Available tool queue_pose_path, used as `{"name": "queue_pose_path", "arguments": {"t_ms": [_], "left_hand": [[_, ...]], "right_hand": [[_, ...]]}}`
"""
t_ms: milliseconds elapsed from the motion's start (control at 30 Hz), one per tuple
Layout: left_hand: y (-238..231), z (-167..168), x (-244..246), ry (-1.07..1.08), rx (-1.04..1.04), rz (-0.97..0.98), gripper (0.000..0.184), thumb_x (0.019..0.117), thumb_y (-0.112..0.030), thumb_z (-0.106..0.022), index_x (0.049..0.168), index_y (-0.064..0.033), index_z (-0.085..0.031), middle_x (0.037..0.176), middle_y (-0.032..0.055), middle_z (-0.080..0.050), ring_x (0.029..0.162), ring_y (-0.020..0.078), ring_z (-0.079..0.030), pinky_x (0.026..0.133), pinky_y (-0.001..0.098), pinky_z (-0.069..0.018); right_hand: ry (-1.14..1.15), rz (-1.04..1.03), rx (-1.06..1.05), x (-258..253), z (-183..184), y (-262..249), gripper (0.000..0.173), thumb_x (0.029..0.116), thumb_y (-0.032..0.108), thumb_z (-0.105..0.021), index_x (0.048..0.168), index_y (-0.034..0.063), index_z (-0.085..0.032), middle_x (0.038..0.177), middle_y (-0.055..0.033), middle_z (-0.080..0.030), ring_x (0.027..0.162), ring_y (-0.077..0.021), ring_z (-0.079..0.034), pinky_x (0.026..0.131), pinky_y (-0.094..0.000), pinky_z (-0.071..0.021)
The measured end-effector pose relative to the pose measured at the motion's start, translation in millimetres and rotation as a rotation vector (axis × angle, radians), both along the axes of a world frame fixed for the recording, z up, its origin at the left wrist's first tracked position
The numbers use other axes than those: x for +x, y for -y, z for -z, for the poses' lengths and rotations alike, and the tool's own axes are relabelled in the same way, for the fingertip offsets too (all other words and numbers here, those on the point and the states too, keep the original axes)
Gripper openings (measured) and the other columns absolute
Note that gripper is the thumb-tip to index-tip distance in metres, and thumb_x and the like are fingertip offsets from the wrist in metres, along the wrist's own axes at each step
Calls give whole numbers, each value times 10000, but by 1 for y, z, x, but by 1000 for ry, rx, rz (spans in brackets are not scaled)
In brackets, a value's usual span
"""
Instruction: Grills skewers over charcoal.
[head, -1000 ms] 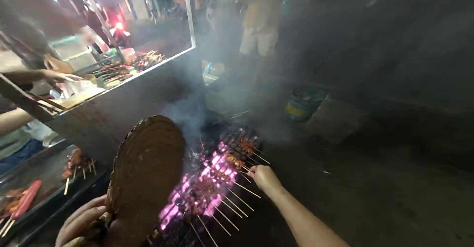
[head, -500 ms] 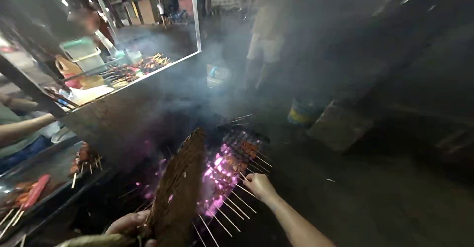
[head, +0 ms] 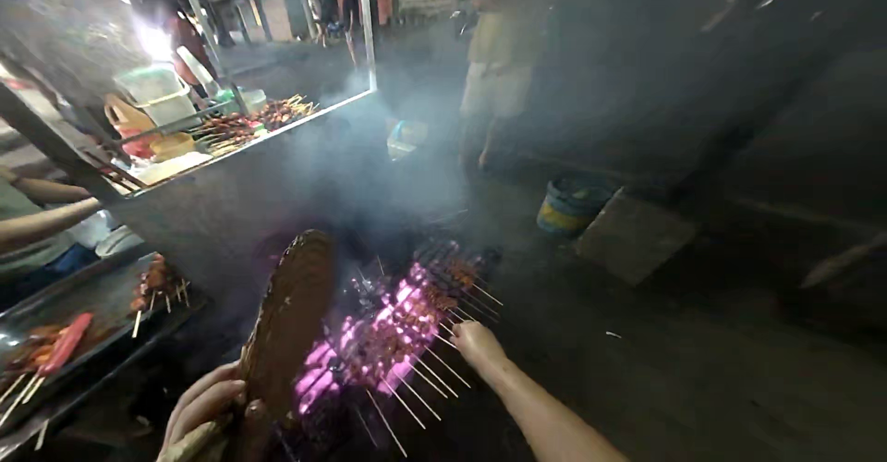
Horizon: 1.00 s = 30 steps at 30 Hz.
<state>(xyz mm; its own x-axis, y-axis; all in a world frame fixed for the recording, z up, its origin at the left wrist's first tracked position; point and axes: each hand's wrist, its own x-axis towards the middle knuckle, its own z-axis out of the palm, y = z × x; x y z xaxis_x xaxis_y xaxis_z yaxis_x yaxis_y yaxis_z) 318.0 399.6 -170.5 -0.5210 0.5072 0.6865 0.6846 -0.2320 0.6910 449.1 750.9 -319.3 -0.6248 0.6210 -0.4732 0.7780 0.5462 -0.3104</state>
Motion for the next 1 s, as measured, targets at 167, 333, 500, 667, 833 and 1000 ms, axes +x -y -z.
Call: {"name": "queue_pose_path", "arguments": {"t_ms": [167,333,500,667,833,1000], "left_hand": [[1,-15,20,229,-35,203,373,982,-133,-650,1290,-331,-581,1259,-214,-651,1136,-43,-616,976,166,-514],[0,-1,10,29,-3,29,353,969,-129,-674,1278,-289,-621,1258,-186,-643,1159,-27,-602,985,184,-517],[2,-14,19,266,17,171,385,970,-124,-658,1278,-343,-586,1237,-226,-651,1107,-62,-613,958,147,-510],[0,2,6,89,14,18,315,980,-197,-675,1267,-325,-645,1227,-222,-653,1098,-60,-614,929,156,-527],[3,-10,12,230,-54,156,386,978,-107,-641,1295,-318,-573,1234,-229,-640,1085,-73,-612,920,130,-519],[23,9,-3,6,-58,-148,165,983,-226,-680,1144,-251,-655,1175,-130,-667,1088,-7,-631,920,188,-548]], "right_hand": [[-138,7,4,8,-19,16,382,1088,226,-507,1370,-8,-613,1418,-245,-575,1316,-382,-576,1121,-512,-448],[-38,-47,-27,10,2,19,359,1090,244,-468,1305,21,-650,1290,-241,-669,1245,-407,-629,1045,-590,-485],[-164,70,-27,10,-16,25,380,1085,247,-515,1361,12,-630,1403,-242,-595,1314,-378,-582,1122,-523,-446],[-180,166,32,8,-10,-14,363,1052,193,-556,1347,-6,-631,1399,-252,-589,1307,-390,-579,1112,-530,-456],[-171,194,27,14,-20,-29,312,1084,143,-498,1290,-28,-659,1327,-253,-646,1291,-392,-596,1110,-545,-443],[-365,143,156,22,-15,-28,328,1023,178,-638,1284,-15,-680,1317,-291,-622,1228,-445,-612,1065,-589,-475]]}}
